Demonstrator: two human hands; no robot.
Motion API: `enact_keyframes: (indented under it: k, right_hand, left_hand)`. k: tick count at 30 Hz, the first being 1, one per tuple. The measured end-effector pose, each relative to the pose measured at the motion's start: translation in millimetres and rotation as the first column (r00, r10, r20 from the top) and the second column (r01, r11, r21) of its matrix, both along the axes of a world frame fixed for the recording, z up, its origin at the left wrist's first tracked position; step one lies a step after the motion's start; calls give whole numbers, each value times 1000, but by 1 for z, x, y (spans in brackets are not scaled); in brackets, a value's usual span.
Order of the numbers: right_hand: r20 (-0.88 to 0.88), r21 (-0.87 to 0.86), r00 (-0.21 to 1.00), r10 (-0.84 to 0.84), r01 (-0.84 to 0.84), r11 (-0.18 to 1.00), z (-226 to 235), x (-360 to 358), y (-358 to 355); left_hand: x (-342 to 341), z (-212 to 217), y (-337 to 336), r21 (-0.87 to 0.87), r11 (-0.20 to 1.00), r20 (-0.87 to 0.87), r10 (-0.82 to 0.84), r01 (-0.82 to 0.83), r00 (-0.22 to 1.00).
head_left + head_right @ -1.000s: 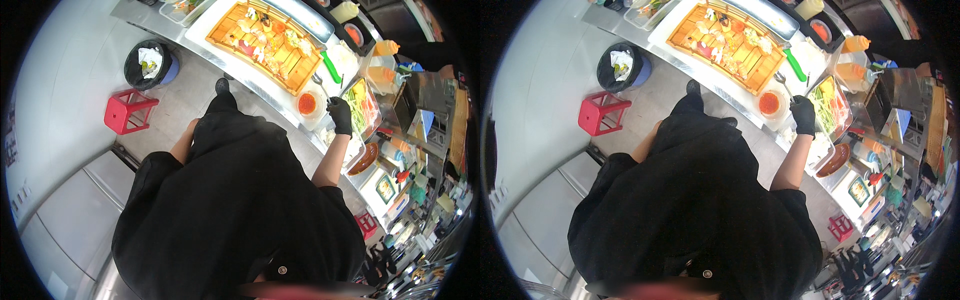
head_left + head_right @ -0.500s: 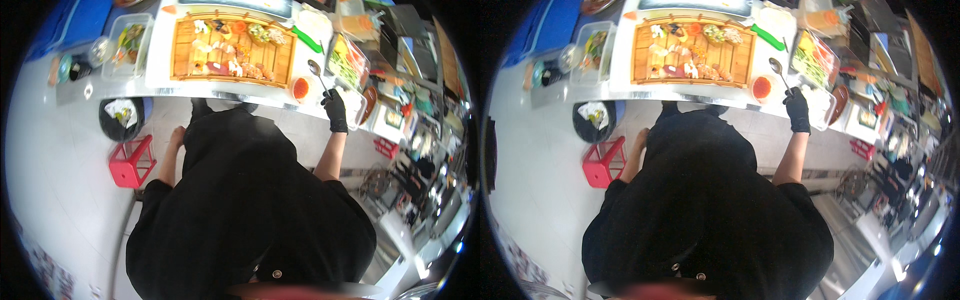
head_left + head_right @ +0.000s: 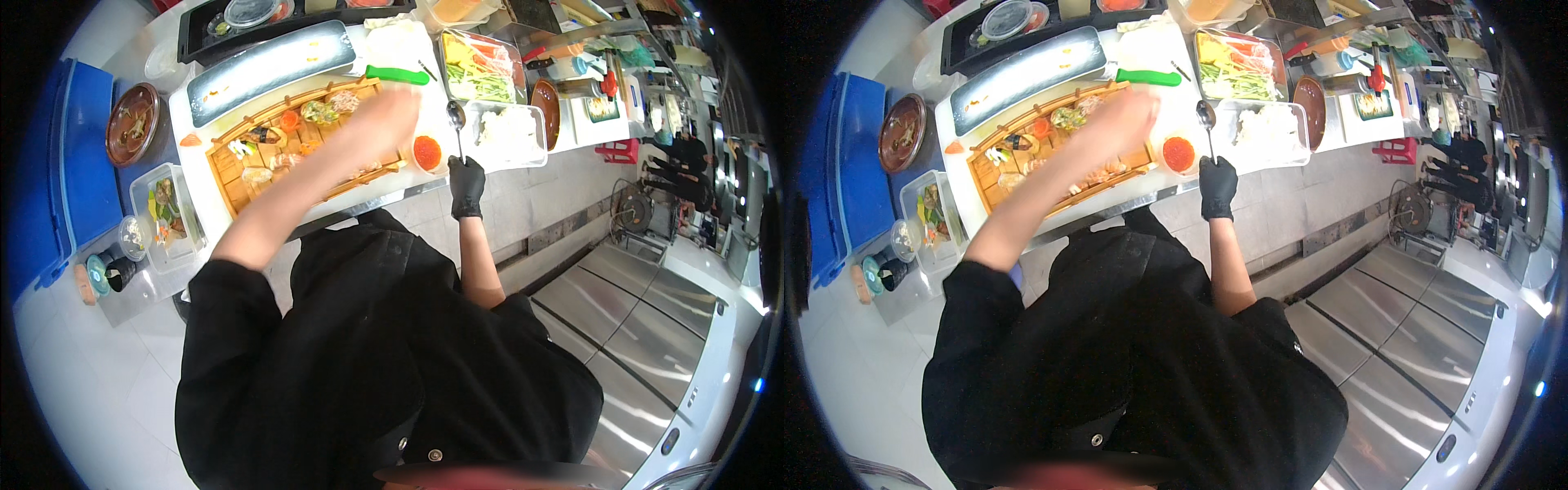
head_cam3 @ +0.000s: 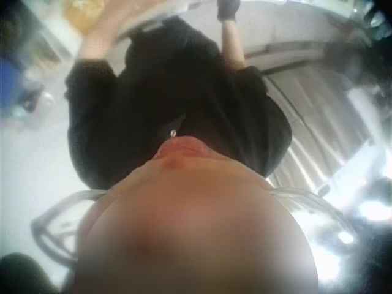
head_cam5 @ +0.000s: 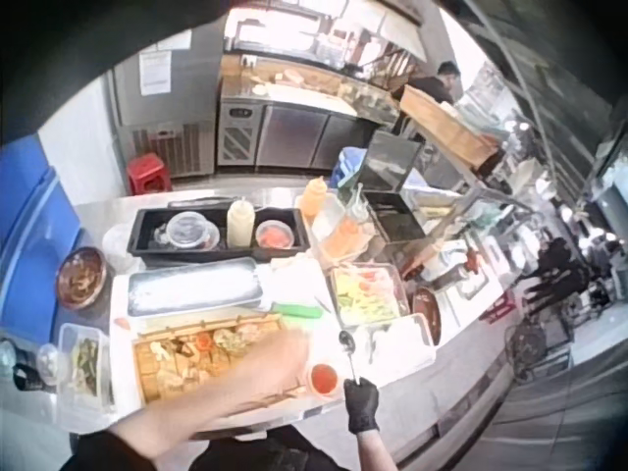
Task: The person assembles sushi on a wooden board, placing rice and toppings, then adds sauces and garnishes. The person uses a spoon and a squeeze bottle to apply condiments and arranges the pieces on the board.
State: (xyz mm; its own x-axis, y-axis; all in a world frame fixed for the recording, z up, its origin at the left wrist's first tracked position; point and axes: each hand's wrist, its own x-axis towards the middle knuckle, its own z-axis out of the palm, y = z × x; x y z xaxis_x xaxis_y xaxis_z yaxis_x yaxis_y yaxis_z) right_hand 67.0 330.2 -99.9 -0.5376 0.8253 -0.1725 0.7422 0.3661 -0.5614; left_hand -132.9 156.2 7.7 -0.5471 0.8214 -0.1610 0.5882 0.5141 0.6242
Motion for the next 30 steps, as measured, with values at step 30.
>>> enact_keyframes:
  k: [30]
  right_hand:
    - [-369,-514,925,94,-287,808,-10,-2,34]
  left_hand:
    - [107,-77,72,71,986,-583,162,-148,796]
